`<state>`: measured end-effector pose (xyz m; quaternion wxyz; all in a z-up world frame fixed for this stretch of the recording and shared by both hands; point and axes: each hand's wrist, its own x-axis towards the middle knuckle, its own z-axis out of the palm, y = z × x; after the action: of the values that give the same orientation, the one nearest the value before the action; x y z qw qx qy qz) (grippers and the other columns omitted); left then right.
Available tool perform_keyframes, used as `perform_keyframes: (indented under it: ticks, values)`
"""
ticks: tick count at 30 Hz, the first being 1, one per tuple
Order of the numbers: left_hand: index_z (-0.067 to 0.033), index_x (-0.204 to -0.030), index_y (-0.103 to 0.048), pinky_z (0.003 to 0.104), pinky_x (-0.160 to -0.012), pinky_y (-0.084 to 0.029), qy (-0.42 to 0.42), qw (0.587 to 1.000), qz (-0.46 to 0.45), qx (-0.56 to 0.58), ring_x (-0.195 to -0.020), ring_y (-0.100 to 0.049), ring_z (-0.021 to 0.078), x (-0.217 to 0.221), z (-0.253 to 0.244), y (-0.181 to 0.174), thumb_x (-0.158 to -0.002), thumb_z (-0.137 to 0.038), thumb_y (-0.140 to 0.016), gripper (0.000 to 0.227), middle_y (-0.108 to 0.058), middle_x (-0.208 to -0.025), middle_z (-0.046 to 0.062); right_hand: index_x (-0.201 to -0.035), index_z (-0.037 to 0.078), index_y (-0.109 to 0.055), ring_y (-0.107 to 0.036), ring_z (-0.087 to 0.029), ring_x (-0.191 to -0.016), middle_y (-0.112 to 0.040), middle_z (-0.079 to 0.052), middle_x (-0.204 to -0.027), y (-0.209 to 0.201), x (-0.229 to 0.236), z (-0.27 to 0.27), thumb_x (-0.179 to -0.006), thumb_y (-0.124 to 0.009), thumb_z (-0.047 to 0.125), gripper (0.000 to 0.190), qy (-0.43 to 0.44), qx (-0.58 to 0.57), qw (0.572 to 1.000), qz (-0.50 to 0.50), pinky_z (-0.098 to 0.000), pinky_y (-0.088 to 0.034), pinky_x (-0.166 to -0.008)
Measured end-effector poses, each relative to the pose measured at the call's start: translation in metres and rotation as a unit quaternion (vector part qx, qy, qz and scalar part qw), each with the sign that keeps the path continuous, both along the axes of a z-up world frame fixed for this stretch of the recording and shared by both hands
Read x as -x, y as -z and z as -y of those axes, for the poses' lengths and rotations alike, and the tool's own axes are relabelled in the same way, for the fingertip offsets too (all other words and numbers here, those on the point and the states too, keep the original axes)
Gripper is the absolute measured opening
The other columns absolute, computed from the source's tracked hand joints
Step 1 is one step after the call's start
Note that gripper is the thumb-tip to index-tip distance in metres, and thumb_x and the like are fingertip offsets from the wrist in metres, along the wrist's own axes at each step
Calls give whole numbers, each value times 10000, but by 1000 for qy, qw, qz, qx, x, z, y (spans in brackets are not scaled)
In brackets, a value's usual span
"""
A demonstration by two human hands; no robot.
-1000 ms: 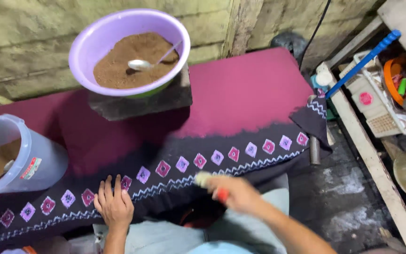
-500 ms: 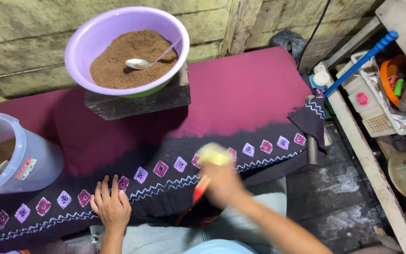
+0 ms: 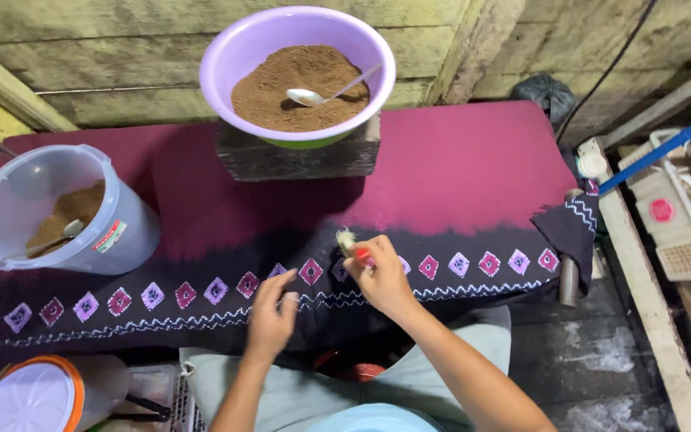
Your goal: Applying a substance to the decorative border of a fabric using a paintbrush
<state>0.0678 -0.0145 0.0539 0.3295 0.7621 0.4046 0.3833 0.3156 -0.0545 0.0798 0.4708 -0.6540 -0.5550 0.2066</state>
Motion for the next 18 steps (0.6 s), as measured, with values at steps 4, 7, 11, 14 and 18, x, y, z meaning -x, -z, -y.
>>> perform_keyframes:
  ticks: [4, 7, 11, 14, 18]
  values:
    - [-140, -1362, -623, 485, -924, -584, 51, 993, 52, 92, -1336, -558, 383, -49, 6, -2, -890, -115, -708, 480, -568, -1457, 167, -1275, 120, -682, -690, -314, -979, -644, -127, -1075, 4, 11, 12, -864, -827, 267, 460, -129, -24, 987, -90, -415, -601, -732]
    - [-63, -1519, -458, 480, -1155, -425, -8, 972, 77, 220, -1383, -515, 372, -68, 0, 2, -908, -247, -717, 688, -567, -1445, 244, -1257, 34, -690, -726, -250, -940, -685, -135, -1090, 11, -7, 20, -946, -697, 94, 317, -138, 18, 964, -225, -347, -680, -691]
    - [-70, -1237, -671, 253, -587, -655, -54, 961, 142, 233, -785, -771, 275, -86, -9, 12, -899, -57, -680, 339, -656, -1141, 151, -1185, 152, -721, -666, -312, -1097, -682, -96, -1108, 42, -83, 22, -904, -723, 227, 291, 27, -16, 976, 213, -425, -568, -876]
    - [-113, -1123, -693, 292, -715, -638, -53, 970, 156, 177, -958, -741, 268, -110, -30, 17, -890, -123, -718, 234, -698, -1092, 86, -1335, 149, -635, -556, -346, -1314, -604, -136, -1326, 61, -108, 39, -941, -653, 293, 420, 101, 26, 915, 389, -479, -466, -1029]
    - [-126, -1060, -681, 354, -954, -568, -46, 984, 157, 66, -1096, -702, 253, -159, -53, 20, -886, -171, -737, 188, -735, -1064, 82, -1456, 166, -550, -439, -342, -1462, -521, -135, -1502, 65, -106, 49, -1033, -526, 343, 459, 115, 104, 912, 381, -501, -334, -1156]
